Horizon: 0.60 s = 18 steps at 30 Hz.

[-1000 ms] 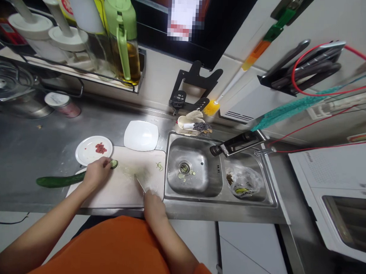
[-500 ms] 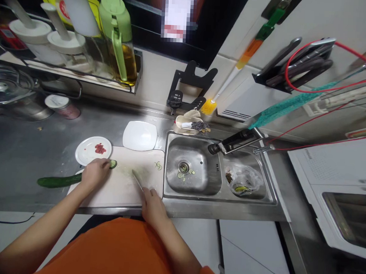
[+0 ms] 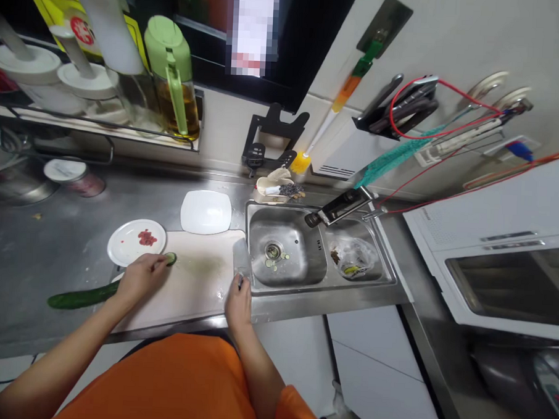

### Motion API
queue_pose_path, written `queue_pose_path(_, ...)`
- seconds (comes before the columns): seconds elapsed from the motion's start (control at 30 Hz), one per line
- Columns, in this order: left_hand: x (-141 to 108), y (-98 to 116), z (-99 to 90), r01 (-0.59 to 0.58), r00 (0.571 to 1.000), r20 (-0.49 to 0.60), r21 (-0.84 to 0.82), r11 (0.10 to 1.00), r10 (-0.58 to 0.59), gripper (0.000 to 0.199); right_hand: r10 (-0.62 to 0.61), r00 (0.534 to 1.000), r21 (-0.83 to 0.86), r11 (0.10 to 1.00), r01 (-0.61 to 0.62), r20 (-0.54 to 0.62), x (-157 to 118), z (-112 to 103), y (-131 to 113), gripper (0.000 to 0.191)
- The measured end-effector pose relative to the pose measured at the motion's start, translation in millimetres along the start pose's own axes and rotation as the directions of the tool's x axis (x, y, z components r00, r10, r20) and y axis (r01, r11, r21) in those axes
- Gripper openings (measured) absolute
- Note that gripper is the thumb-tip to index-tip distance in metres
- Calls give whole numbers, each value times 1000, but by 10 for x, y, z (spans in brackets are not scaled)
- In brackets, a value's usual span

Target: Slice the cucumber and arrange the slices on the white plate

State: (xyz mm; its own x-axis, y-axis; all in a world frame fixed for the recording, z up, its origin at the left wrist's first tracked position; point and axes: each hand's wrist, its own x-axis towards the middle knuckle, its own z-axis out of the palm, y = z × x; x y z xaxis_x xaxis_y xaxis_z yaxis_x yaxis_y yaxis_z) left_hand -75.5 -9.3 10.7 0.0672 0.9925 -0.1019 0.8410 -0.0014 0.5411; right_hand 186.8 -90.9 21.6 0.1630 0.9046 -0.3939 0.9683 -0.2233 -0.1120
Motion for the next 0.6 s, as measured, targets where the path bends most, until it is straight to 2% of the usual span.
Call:
queue_pose_path(0.3, 47, -146, -127, -44, 999, -23, -67, 997, 42, 29, 45, 998, -93, 994, -49, -51, 5, -5, -141, 56)
queue_pose_path(0.47, 190, -54, -188, -11, 1000, -13, -81, 997, 10, 27, 68, 996, -99, 992, -73, -50, -22, -40, -202, 53)
queue_pose_path(0.6, 453, 77, -160, 77, 997, 15, -66, 995, -76, 34, 103, 993, -65, 992, -107, -58, 39, -146, -230, 45)
